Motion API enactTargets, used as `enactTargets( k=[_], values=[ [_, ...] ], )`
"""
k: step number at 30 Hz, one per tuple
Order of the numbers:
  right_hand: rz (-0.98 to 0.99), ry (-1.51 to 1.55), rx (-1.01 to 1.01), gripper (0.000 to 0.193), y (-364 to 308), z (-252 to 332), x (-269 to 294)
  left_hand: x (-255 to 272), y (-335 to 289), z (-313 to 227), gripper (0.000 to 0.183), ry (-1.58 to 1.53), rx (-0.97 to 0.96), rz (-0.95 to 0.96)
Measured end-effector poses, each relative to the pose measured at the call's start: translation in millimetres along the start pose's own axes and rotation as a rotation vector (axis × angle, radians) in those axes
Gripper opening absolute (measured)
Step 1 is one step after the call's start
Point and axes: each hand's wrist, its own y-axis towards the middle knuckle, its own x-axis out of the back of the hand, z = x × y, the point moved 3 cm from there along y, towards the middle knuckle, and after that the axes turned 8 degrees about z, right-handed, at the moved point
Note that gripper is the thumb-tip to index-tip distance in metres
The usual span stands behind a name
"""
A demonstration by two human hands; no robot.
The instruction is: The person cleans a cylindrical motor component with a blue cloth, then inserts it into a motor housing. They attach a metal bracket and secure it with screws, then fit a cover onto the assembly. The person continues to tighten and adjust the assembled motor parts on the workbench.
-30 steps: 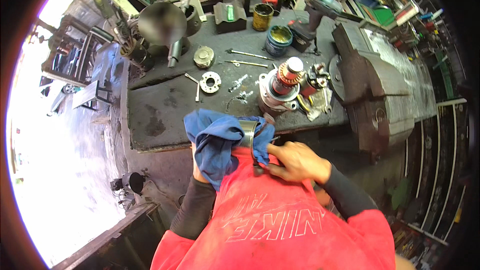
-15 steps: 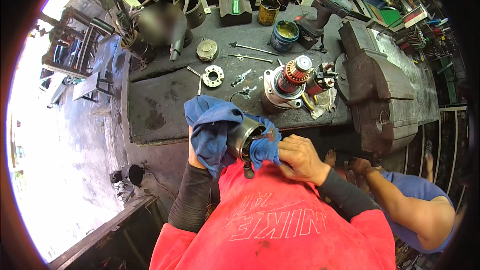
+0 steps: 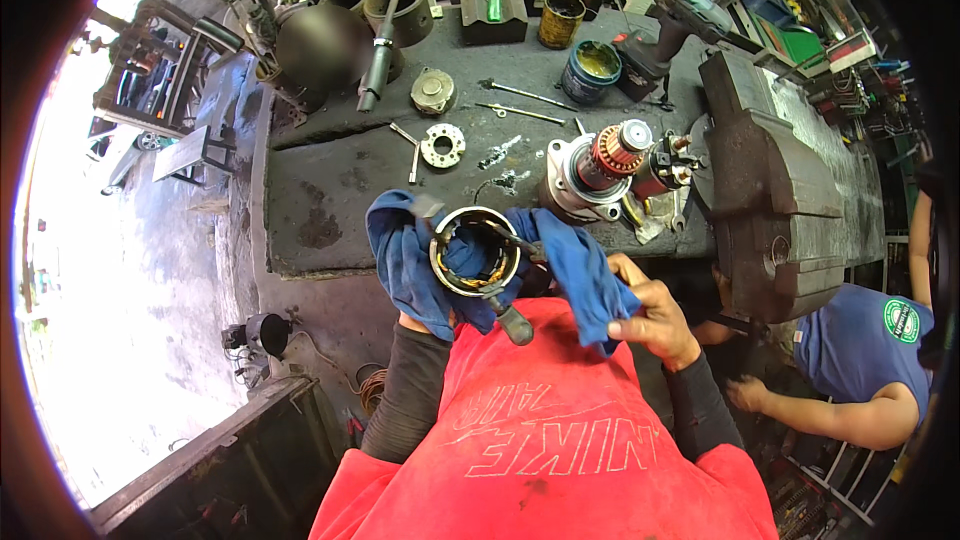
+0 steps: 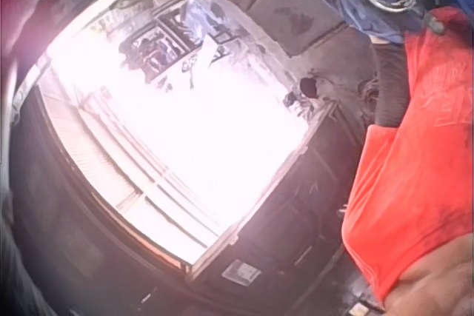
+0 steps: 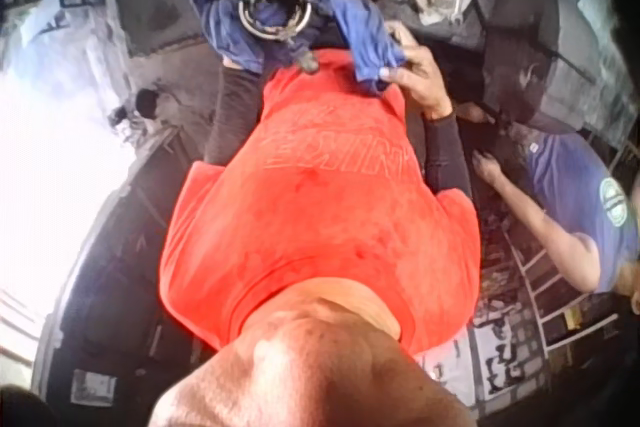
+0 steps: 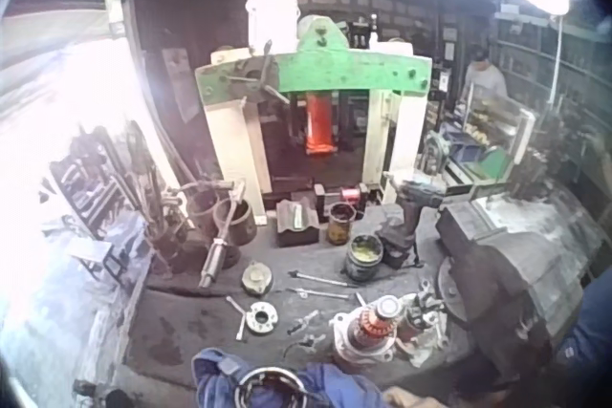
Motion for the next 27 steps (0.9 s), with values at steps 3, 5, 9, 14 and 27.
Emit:
enactTargets(
  k=[3,5,9,14,27],
  values=[
    [0.026,0.089,-0.065,0.028,4,-8,-16,-23,-16,13,0.042,-0.022,0.099,-0.132],
    [-0.049,0.141,-0.202,0.027,19,-21,-39,-27,-22,14,0.048,0.011,0.120,-0.148],
    [-0.209,0.474,-0.240,0.038,51,-35,-71,-13,-17,-1,0.045,0.165,0.023,-0.129],
    [-0.253,0.401,-0.369,0.022,55,-28,-70,7,-7,-3,0.046,-0.057,0.109,-0.140],
    [-0.196,0.302,-0.401,0.047,58,-37,-68,0,-19,20,0.052,0.107,0.093,-0.193]
  ],
)
